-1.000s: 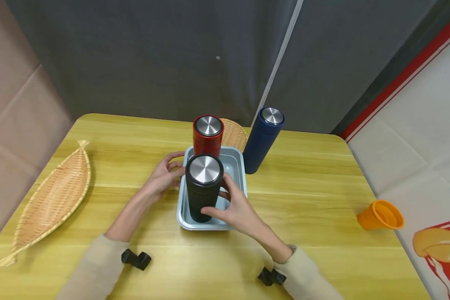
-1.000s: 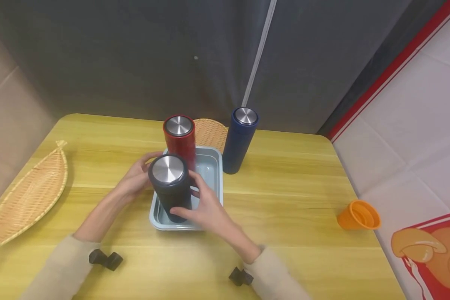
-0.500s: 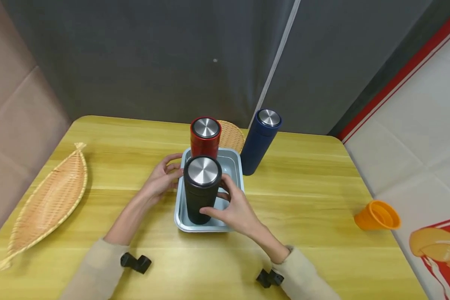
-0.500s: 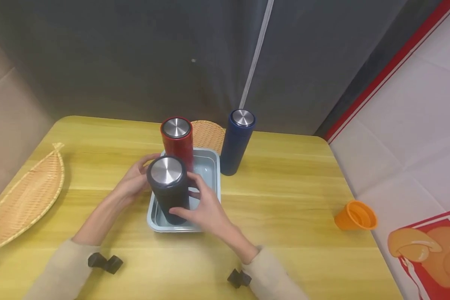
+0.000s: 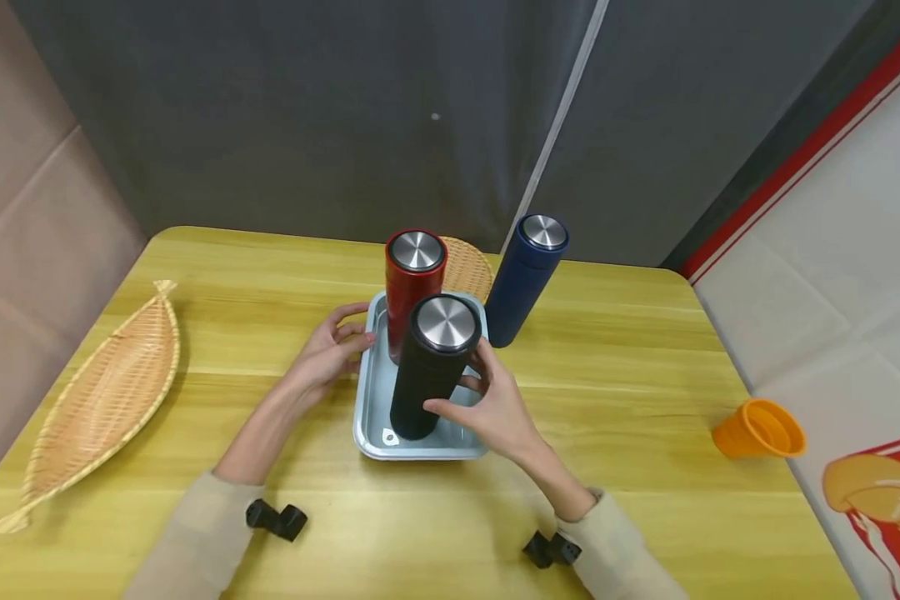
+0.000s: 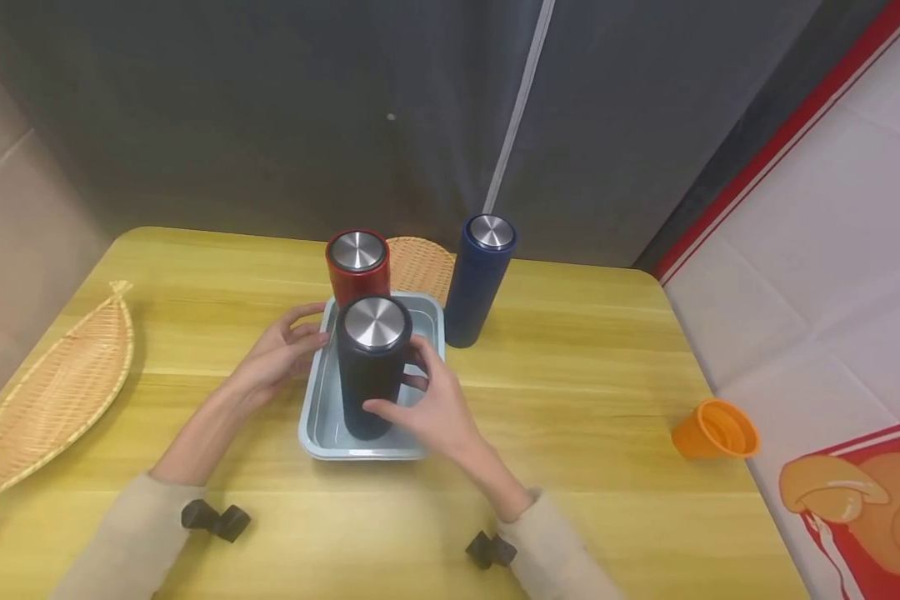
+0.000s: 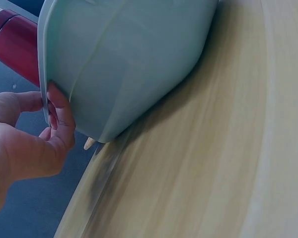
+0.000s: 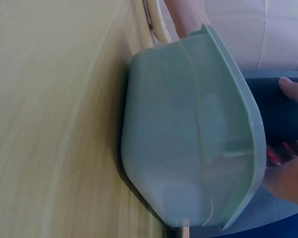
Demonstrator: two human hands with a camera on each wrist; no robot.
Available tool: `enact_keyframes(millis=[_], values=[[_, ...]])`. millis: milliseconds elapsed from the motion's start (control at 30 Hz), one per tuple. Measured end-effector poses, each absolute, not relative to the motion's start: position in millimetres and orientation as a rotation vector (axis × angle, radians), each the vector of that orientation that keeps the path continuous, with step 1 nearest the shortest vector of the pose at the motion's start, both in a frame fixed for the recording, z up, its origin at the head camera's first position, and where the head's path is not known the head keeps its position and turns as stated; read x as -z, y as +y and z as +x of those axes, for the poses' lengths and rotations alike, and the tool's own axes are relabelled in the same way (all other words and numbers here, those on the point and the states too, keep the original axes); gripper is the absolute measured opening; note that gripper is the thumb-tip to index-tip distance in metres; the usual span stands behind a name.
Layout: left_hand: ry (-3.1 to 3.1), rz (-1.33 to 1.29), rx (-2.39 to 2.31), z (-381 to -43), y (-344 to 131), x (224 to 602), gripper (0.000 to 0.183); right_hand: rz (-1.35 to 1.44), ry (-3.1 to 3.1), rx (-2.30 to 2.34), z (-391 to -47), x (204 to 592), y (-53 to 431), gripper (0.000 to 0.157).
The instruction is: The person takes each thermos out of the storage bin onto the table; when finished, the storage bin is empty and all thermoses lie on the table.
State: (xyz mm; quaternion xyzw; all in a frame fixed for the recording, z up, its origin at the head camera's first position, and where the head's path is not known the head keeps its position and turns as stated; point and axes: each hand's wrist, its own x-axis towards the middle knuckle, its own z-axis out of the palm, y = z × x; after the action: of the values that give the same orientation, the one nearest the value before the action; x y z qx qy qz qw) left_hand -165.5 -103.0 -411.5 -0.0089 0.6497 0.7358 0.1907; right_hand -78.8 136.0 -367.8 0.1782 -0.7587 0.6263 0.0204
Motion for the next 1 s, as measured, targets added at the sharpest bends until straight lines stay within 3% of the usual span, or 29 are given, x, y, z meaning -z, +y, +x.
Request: enact_keyframes(millis=[267,1000], values=[[1.824,-0.029,-2.071,-164,-104,411,0.058,0.566,-2.356,-1.870,-78,359,139,0.074],[1.790,-0.076,-2.147,-161,-98,409,0.055,0.563,-2.235,-1.757,-78,326,156,0.080]])
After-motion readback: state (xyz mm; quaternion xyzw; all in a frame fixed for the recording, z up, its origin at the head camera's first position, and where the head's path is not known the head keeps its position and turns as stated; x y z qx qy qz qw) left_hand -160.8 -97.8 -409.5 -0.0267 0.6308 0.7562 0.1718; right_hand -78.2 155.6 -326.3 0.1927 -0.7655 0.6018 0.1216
